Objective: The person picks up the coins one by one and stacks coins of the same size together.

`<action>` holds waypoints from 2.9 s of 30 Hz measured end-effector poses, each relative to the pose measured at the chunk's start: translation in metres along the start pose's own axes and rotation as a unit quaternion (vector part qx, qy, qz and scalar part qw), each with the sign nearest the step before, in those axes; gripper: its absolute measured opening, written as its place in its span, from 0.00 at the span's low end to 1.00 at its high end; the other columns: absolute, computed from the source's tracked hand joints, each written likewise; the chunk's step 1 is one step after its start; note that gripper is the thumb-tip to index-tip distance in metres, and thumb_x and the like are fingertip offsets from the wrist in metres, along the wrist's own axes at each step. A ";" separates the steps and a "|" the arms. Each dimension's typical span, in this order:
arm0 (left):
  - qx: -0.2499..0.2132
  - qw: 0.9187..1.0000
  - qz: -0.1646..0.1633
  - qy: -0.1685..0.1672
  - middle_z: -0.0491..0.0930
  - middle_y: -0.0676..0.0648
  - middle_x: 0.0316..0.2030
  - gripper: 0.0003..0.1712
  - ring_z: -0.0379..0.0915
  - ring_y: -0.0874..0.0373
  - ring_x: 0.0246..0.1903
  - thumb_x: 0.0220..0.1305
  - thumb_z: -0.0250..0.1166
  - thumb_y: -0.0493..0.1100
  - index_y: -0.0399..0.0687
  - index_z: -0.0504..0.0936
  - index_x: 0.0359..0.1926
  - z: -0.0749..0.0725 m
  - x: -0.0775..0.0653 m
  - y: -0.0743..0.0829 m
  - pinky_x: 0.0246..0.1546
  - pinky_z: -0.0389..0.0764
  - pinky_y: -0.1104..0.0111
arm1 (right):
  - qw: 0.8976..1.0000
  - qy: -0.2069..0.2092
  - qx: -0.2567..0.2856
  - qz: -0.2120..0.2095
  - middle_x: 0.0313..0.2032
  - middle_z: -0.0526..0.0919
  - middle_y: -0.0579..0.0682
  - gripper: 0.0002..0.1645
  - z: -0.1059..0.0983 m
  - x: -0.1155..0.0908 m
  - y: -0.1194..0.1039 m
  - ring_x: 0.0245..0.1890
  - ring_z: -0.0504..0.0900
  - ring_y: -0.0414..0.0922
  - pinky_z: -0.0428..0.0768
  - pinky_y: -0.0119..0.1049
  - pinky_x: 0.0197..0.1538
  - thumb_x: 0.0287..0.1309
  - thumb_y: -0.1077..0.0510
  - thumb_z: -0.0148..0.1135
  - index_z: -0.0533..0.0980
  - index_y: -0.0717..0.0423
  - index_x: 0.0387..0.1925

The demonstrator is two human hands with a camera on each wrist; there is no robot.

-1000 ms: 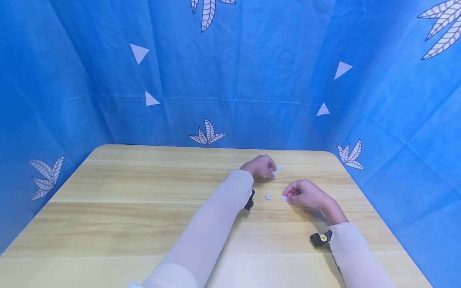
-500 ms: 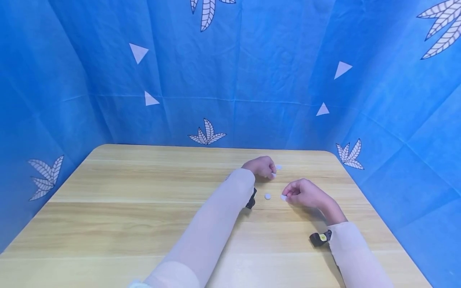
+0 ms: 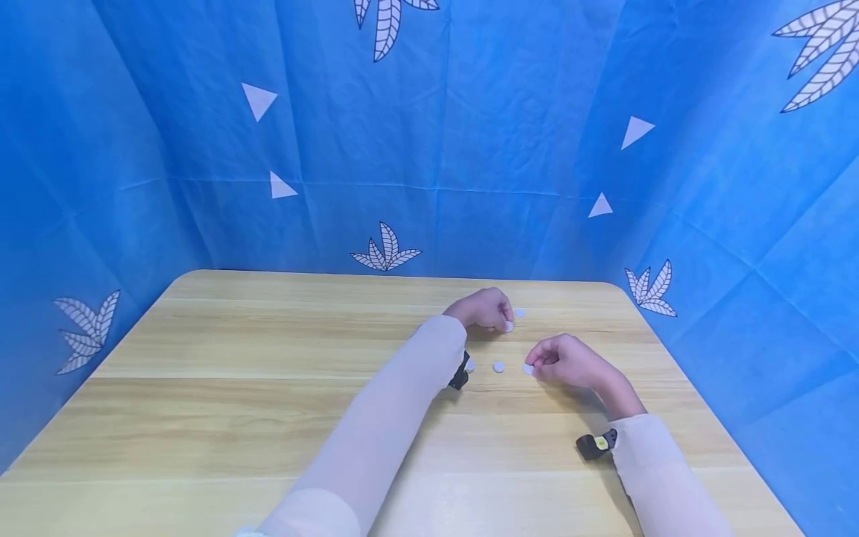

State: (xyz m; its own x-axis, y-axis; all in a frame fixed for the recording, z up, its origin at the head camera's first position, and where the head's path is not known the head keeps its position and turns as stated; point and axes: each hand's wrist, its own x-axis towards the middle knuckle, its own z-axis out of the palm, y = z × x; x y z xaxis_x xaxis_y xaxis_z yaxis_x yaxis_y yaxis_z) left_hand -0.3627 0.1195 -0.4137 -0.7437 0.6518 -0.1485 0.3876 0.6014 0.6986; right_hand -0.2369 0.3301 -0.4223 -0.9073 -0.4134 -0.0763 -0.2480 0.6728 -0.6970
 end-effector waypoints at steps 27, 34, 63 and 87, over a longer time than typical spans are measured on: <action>-0.156 0.984 -0.069 0.042 0.82 0.48 0.30 0.05 0.71 0.60 0.25 0.64 0.65 0.32 0.42 0.86 0.39 -0.001 -0.039 -0.003 0.30 0.75 0.68 | 1.000 -0.001 0.012 0.009 0.36 0.86 0.49 0.08 0.001 0.000 -0.001 0.39 0.82 0.46 0.80 0.34 0.44 0.60 0.67 0.69 0.84 0.60 0.41; -0.153 0.985 -0.068 0.038 0.83 0.48 0.31 0.03 0.73 0.60 0.27 0.65 0.67 0.33 0.43 0.86 0.38 0.000 -0.042 -0.003 0.31 0.76 0.70 | 1.000 -0.002 0.014 0.011 0.36 0.86 0.49 0.08 0.001 0.000 -0.001 0.39 0.82 0.46 0.80 0.34 0.44 0.60 0.67 0.68 0.84 0.60 0.42; -0.131 0.991 -0.019 -0.019 0.83 0.50 0.26 0.04 0.73 0.61 0.23 0.61 0.72 0.31 0.42 0.87 0.36 0.017 -0.045 0.007 0.26 0.75 0.73 | 1.000 -0.002 0.008 0.006 0.35 0.86 0.48 0.07 0.000 0.001 -0.001 0.38 0.81 0.46 0.80 0.33 0.42 0.60 0.66 0.69 0.84 0.59 0.41; -0.069 0.997 -0.011 -0.026 0.84 0.50 0.23 0.03 0.76 0.61 0.22 0.62 0.71 0.30 0.42 0.87 0.34 0.033 -0.045 0.027 0.28 0.77 0.73 | 1.000 0.008 0.000 0.002 0.32 0.86 0.49 0.06 0.000 0.001 -0.004 0.35 0.83 0.45 0.81 0.33 0.42 0.60 0.65 0.71 0.84 0.63 0.39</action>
State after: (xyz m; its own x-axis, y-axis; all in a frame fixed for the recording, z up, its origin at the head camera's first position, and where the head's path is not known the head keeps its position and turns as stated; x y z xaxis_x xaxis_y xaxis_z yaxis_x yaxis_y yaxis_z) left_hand -0.3008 0.1212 -0.4112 -0.7214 0.6634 -0.1986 0.2897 0.5496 0.7835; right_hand -0.2367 0.3265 -0.4195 -0.9134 -0.4013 -0.0684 -0.2444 0.6749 -0.6962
